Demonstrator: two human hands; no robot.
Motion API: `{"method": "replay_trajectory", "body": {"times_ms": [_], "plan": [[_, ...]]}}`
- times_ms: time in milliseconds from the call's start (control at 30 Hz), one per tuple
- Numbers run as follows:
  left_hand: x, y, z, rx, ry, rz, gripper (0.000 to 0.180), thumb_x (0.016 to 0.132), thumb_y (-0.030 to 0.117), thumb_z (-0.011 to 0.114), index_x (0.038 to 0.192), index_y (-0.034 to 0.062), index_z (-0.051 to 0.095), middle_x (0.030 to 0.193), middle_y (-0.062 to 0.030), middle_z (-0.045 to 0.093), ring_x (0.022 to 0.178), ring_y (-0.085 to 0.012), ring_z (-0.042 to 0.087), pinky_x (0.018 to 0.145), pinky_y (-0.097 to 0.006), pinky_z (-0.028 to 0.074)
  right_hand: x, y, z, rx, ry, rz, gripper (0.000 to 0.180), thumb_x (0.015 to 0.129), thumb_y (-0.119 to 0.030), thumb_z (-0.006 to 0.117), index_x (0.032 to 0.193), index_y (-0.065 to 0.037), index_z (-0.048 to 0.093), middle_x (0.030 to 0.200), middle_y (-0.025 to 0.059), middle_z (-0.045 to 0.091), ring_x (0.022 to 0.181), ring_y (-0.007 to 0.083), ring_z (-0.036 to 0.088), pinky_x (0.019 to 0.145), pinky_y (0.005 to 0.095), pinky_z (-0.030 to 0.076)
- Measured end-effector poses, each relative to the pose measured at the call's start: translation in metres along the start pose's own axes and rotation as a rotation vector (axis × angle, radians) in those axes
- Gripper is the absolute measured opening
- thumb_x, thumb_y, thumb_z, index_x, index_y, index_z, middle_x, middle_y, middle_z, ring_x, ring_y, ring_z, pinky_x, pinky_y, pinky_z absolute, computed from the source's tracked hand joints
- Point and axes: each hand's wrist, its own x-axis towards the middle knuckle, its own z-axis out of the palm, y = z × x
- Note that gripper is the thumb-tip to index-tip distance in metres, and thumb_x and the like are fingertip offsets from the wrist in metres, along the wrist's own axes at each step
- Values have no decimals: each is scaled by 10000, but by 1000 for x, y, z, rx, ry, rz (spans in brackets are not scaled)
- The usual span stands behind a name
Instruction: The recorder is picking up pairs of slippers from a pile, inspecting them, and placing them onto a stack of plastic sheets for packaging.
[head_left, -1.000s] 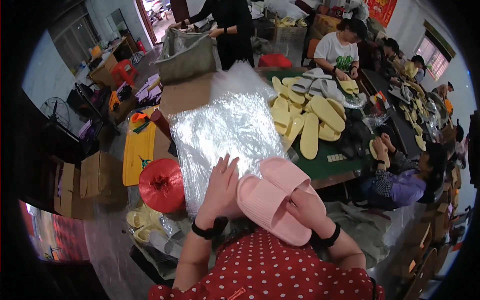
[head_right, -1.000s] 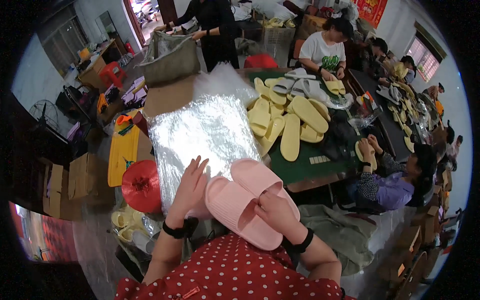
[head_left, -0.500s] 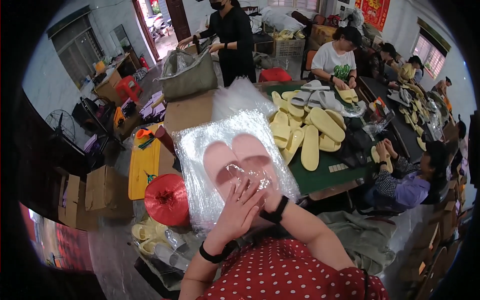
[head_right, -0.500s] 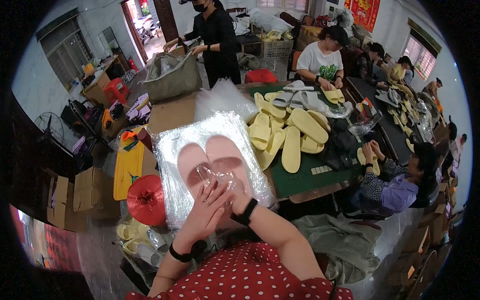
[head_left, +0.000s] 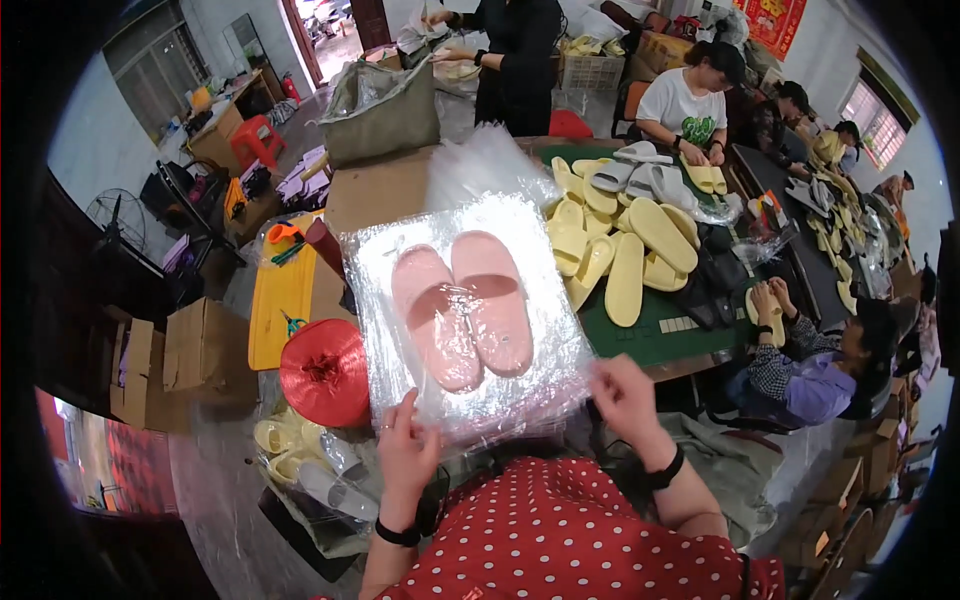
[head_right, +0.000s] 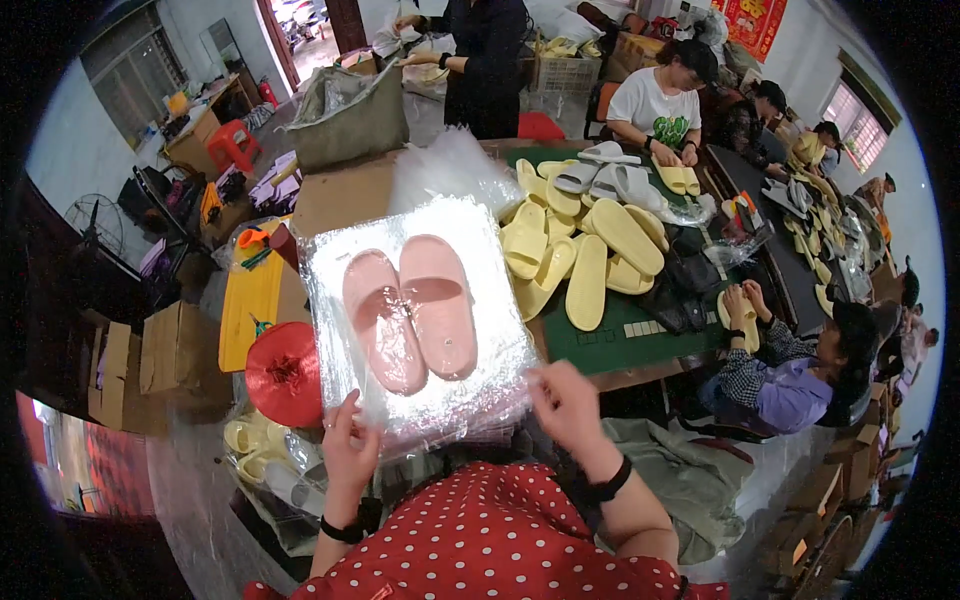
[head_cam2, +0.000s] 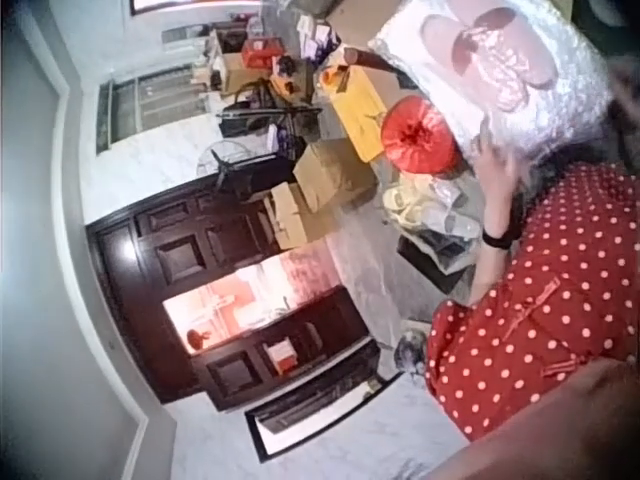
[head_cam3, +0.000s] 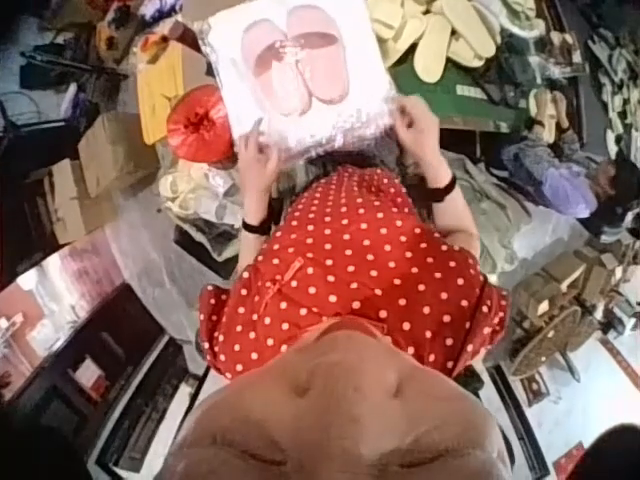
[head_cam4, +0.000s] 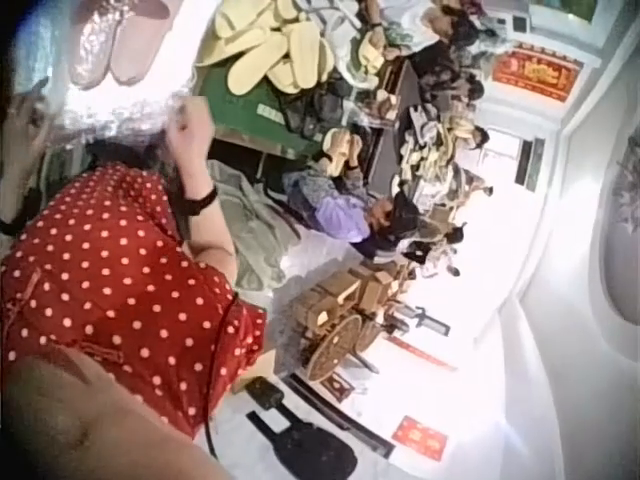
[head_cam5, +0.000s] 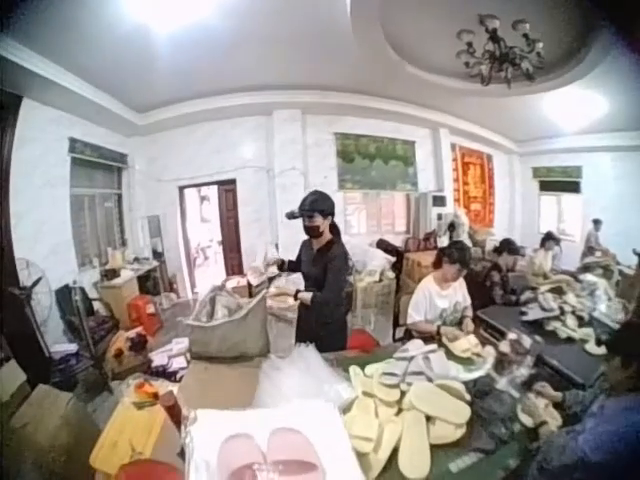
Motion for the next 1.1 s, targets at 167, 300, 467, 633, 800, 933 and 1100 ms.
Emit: {"method": "replay_trajectory", "body": {"times_ms": [167,300,467,633,800,933,1100], "plan": [[-6,-14,2,-336,-10,-218,507,864,-15,567,1363,73,569,737,-29,608,635,-79,593,618,-228,490,32,29,-11,-204,-83,-345,442,759,21,666,1179,-116,647,1272,94,572,880,259,626,755,353,531],[-1,-12,-6,-281,46,-61,426,823,4,599,1238,74,664,699,-81,609,599,-153,597,611,-275,485,43,26,-6,-133,-437,-585,425,713,-14,699,1117,-141,666,1467,71,485,901,271,626,785,366,530],[-5,-29,-14,-208,-21,74,353,809,-19,592,1134,52,710,772,-103,652,665,-184,641,646,-290,501,39,47,3,103,-316,-469,133,843,-65,697,976,-79,699,1092,61,713,836,249,644,740,313,522],[-9,-15,-29,-420,-227,196,525,747,177,799,1220,14,641,1037,-139,668,898,-247,658,767,-324,530,32,78,18,322,-275,-99,101,914,-107,661,957,-23,697,883,60,703,704,99,583,619,236,457],[-18,2,-18,22,-86,254,448,717,288,822,1102,91,706,1140,-92,640,1051,-299,558,896,-404,471,43,65,21,419,-180,75,134,945,-104,612,926,20,660,759,26,672,662,61,555,619,231,457],[6,6,3,-117,219,285,53,807,71,696,769,37,712,1011,-83,679,952,-250,588,803,-348,478,58,60,20,444,-132,68,137,950,-103,608,917,22,651,714,24,658,652,63,590,610,237,471],[27,-32,30,-468,139,-312,322,934,203,595,723,-30,664,603,-82,607,558,-111,523,556,-297,407,72,60,41,396,-49,97,152,925,-118,642,902,33,646,612,54,628,553,105,613,560,258,479]]}}
